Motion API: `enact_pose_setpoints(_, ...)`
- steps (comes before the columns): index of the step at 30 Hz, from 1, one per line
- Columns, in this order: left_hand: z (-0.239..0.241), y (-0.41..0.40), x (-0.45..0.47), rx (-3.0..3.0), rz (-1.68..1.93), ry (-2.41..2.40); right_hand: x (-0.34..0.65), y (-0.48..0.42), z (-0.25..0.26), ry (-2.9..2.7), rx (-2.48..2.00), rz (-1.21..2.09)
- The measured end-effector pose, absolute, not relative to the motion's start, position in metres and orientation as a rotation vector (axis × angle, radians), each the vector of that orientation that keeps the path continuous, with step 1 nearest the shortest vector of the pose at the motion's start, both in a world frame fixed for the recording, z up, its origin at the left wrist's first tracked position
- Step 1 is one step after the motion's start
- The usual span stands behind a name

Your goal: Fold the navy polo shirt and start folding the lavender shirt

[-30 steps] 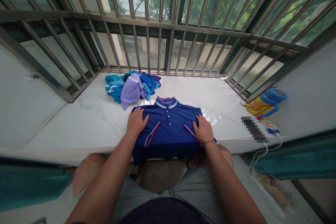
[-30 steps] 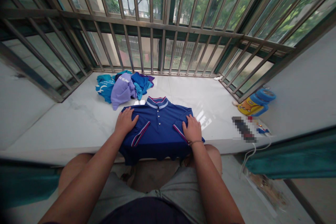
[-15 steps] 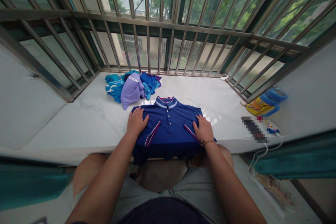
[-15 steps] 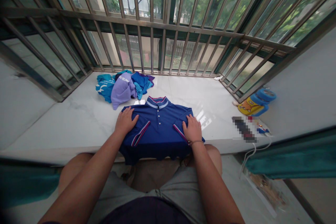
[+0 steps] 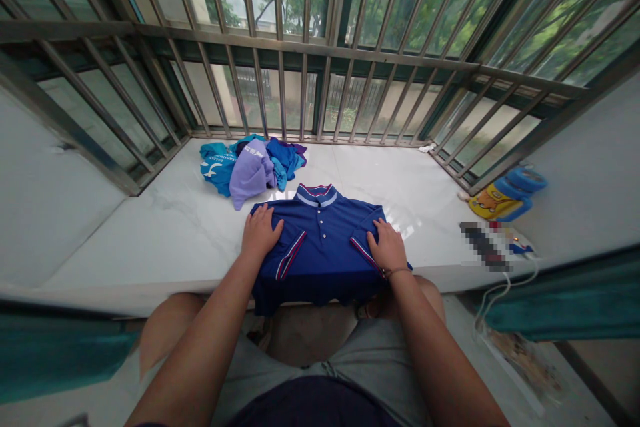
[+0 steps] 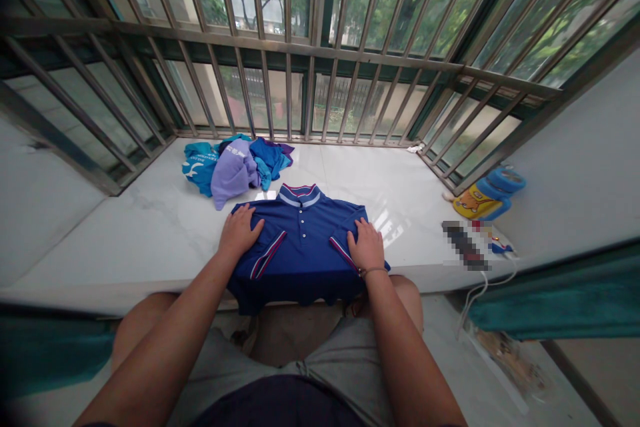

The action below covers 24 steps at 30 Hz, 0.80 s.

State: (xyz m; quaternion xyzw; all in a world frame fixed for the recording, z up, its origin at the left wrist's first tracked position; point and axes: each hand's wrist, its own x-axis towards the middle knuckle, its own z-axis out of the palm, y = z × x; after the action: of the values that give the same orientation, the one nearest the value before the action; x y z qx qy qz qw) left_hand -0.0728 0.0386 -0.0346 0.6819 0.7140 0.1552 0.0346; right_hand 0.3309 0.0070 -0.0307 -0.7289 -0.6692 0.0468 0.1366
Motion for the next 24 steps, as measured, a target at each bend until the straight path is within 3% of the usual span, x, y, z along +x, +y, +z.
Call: enact_pose_setpoints(24, -0.0374, 0.0397, -0.0744, 2.091, 0.510, 2.185, 0.3312, 0.0066, -0.0299, -1.928, -2.094, 0.157)
